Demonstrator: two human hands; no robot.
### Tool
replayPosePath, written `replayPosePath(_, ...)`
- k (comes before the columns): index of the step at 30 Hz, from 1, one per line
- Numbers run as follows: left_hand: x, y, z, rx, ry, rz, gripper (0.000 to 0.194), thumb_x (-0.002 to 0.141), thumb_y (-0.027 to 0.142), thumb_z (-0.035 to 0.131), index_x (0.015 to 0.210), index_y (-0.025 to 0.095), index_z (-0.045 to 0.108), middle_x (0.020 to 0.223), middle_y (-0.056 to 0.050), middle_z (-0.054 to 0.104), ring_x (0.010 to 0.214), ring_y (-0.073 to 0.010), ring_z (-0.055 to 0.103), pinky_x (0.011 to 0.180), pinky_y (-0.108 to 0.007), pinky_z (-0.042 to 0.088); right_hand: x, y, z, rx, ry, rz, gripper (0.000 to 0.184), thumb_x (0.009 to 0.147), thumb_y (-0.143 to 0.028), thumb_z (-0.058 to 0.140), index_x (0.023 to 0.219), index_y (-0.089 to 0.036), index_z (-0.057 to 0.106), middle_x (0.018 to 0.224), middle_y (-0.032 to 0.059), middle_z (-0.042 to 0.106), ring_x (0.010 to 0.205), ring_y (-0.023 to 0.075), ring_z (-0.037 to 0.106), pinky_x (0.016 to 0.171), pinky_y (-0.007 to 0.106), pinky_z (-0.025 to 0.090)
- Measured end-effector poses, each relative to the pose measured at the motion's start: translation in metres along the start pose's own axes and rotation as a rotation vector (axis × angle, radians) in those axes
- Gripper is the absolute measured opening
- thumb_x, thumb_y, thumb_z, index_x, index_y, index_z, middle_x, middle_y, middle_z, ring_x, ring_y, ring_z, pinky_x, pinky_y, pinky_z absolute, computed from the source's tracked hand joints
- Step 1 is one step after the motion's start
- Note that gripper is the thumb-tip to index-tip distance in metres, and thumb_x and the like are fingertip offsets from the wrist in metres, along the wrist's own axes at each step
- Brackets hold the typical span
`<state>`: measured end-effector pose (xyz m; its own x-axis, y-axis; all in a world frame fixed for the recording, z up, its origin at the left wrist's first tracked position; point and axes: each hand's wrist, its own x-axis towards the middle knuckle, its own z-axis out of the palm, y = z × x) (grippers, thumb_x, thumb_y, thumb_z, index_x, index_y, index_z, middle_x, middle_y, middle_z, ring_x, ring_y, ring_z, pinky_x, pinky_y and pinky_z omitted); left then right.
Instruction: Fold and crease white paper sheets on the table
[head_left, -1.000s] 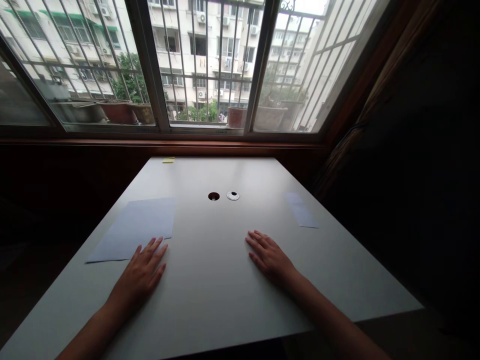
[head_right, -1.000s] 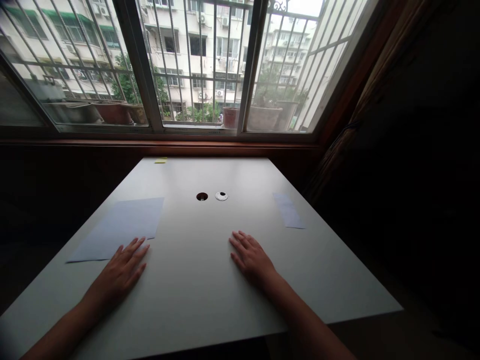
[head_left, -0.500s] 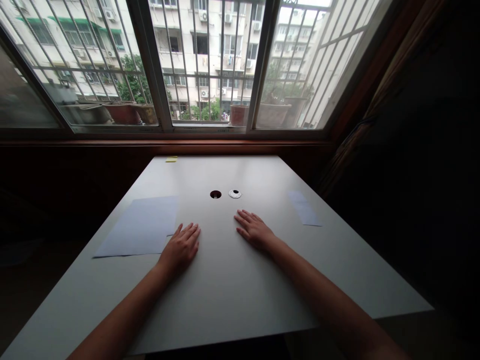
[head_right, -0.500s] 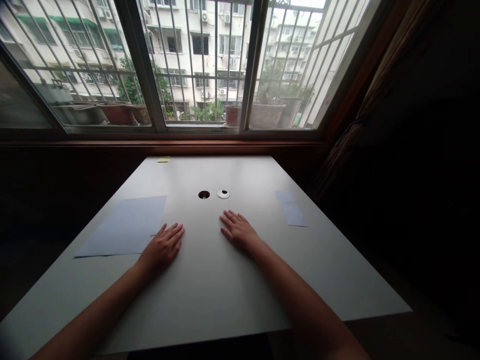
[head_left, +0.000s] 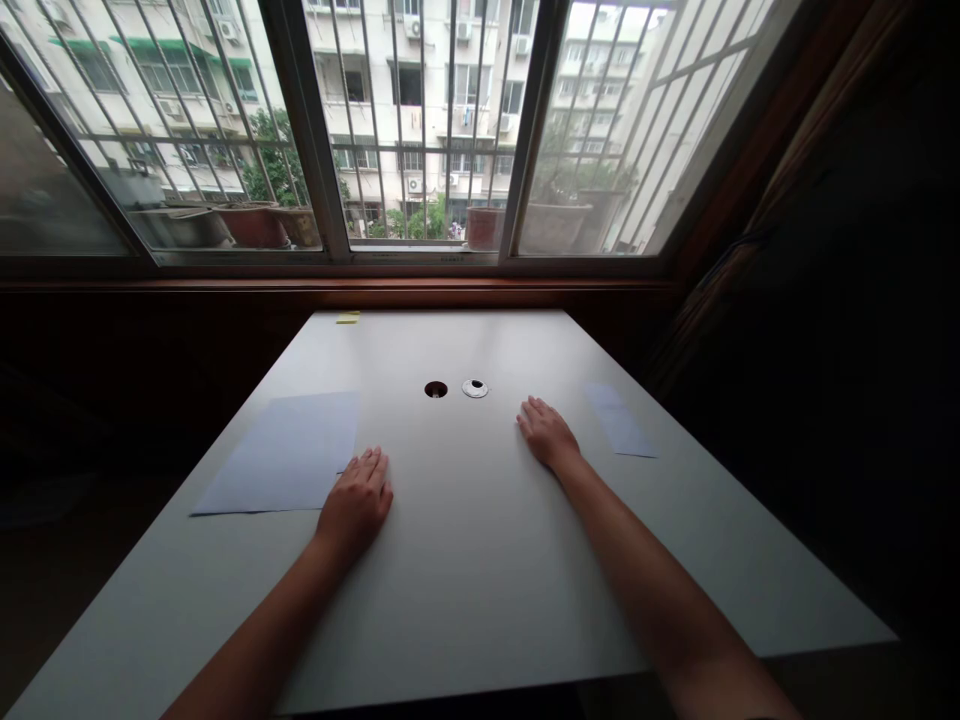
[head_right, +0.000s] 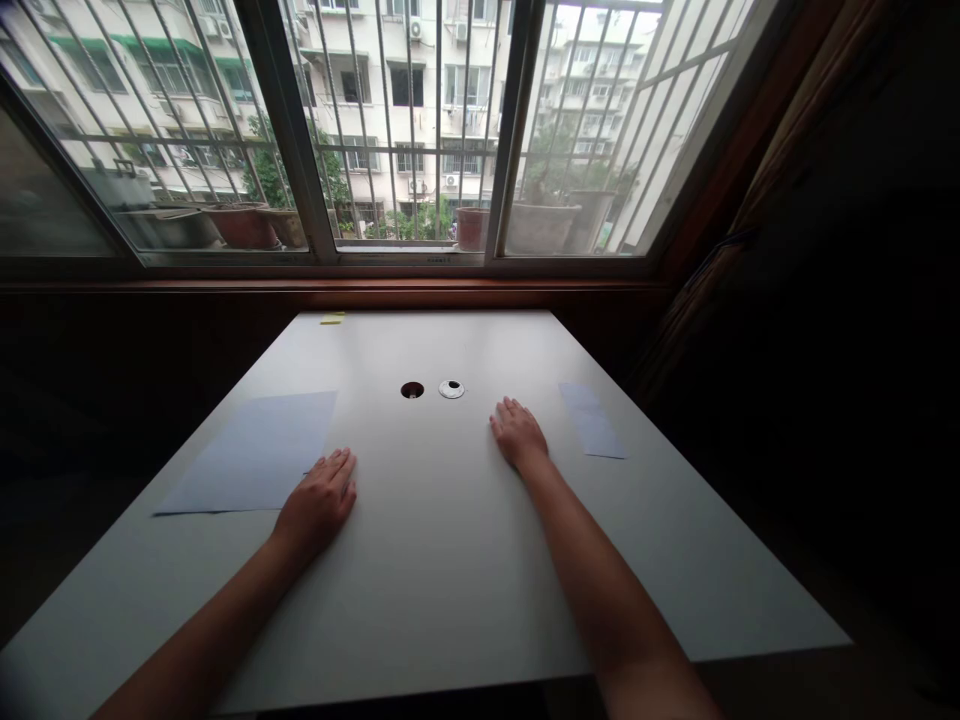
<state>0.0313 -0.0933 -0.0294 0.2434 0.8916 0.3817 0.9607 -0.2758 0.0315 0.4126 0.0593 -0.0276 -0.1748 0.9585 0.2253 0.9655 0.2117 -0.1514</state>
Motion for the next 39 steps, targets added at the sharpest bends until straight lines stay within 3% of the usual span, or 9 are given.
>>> replayPosePath(8, -0.001, 0.005, -0.008, 0.042, 0.018, -0.045, 0.044, 0.093, 0.024, 0.044, 0.13, 0.007, 0.061, 0.14, -0.02, 0.055, 0.131, -0.0294, 0.053, 0.117, -0.045, 0.035, -0.081, 0.001, -0.025, 0.166, -0.006, -0.187, 0.058, 0.1, -0.047, 0.037, 0.145, -0.014, 0.049, 0.155, 0.0138, 0.041, 0.146, 0.0275, 0.034, 0.121, 0.049, 0.026)
replayPosePath(10, -0.002, 0.005, -0.01, 0.062, 0.021, -0.053, 0.043, 0.094, 0.025, 0.044, 0.128, 0.007, 0.063, 0.138, -0.02, 0.057, 0.129, -0.0296, 0.055, 0.116, -0.046, 0.035, -0.1, -0.006, -0.038, 0.347, -0.078, -0.259, 0.058, 0.096, -0.054, 0.046, 0.142, -0.02, 0.053, 0.153, 0.0118, 0.044, 0.145, 0.0297, 0.036, 0.12, 0.053, 0.027)
replayPosePath(12, -0.003, 0.004, -0.012, 0.087, 0.022, -0.052, 0.042, 0.095, 0.025, 0.043, 0.126, 0.006, 0.063, 0.136, -0.021, 0.059, 0.127, -0.03, 0.057, 0.115, -0.047, 0.035, -0.116, -0.012, -0.049, 0.664, -0.267, -0.332, 0.048, 0.097, -0.052, 0.046, 0.13, -0.022, 0.064, 0.137, 0.0113, 0.062, 0.132, 0.0284, 0.053, 0.113, 0.05, 0.04)
replayPosePath(14, -0.004, 0.004, -0.012, 0.101, 0.023, -0.048, 0.042, 0.095, 0.026, 0.042, 0.125, 0.007, 0.064, 0.134, -0.02, 0.06, 0.124, -0.0307, 0.058, 0.114, -0.048, 0.037, -0.128, -0.017, -0.056, 0.996, -0.399, -0.248, 0.05, 0.101, -0.05, 0.036, 0.127, -0.019, 0.065, 0.111, 0.0129, 0.074, 0.103, 0.027, 0.071, 0.095, 0.048, 0.055)
replayPosePath(16, -0.005, 0.004, -0.013, 0.089, 0.028, -0.044, 0.042, 0.095, 0.027, 0.041, 0.126, 0.01, 0.064, 0.133, -0.019, 0.061, 0.123, -0.0315, 0.059, 0.113, -0.051, 0.038, -0.134, -0.02, -0.06, 1.145, -0.366, -0.171, 0.048, 0.101, -0.049, 0.037, 0.124, -0.018, 0.066, 0.108, 0.013, 0.074, 0.093, 0.0267, 0.073, 0.088, 0.048, 0.058)
replayPosePath(21, -0.001, 0.005, -0.02, -0.026, 0.041, 0.03, 0.045, 0.096, 0.029, 0.042, 0.137, 0.016, 0.056, 0.145, -0.012, 0.053, 0.135, -0.0309, 0.049, 0.117, -0.052, 0.033, -0.13, -0.031, -0.072, 0.797, -0.202, -0.297, 0.041, 0.098, -0.05, 0.046, 0.122, -0.027, 0.068, 0.13, 0.0096, 0.065, 0.123, 0.0288, 0.06, 0.105, 0.05, 0.049)
replayPosePath(28, 0.014, 0.002, -0.038, -0.14, -0.128, 0.265, 0.074, 0.099, 0.057, 0.041, 0.159, 0.02, 0.016, 0.163, -0.01, 0.021, 0.151, -0.0289, 0.019, 0.119, -0.051, 0.029, -0.119, -0.064, -0.08, 0.302, -0.167, -0.585, 0.064, 0.095, -0.051, 0.052, 0.153, -0.028, 0.035, 0.16, 0.007, 0.034, 0.149, 0.0286, 0.027, 0.12, 0.052, 0.03)
replayPosePath(33, 0.02, 0.012, -0.025, -0.137, -0.211, 0.426, 0.089, 0.093, 0.07, 0.039, 0.16, 0.02, 0.007, 0.164, -0.011, 0.013, 0.152, -0.0303, 0.01, 0.122, -0.052, 0.02, -0.105, -0.094, -0.058, 0.21, -0.204, -0.672, 0.085, 0.09, -0.063, 0.054, 0.158, -0.023, 0.021, 0.165, 0.0106, 0.018, 0.152, 0.03, 0.016, 0.122, 0.053, 0.02)
replayPosePath(39, 0.021, 0.014, -0.004, -0.111, -0.21, 0.435, 0.087, 0.094, 0.072, 0.035, 0.159, 0.018, 0.012, 0.163, -0.012, 0.018, 0.152, -0.0305, 0.013, 0.122, -0.052, 0.012, -0.089, -0.122, -0.03, 0.199, -0.22, -0.702, 0.091, 0.089, -0.069, 0.051, 0.158, -0.018, 0.021, 0.164, 0.0145, 0.018, 0.152, 0.0293, 0.013, 0.123, 0.053, 0.015)
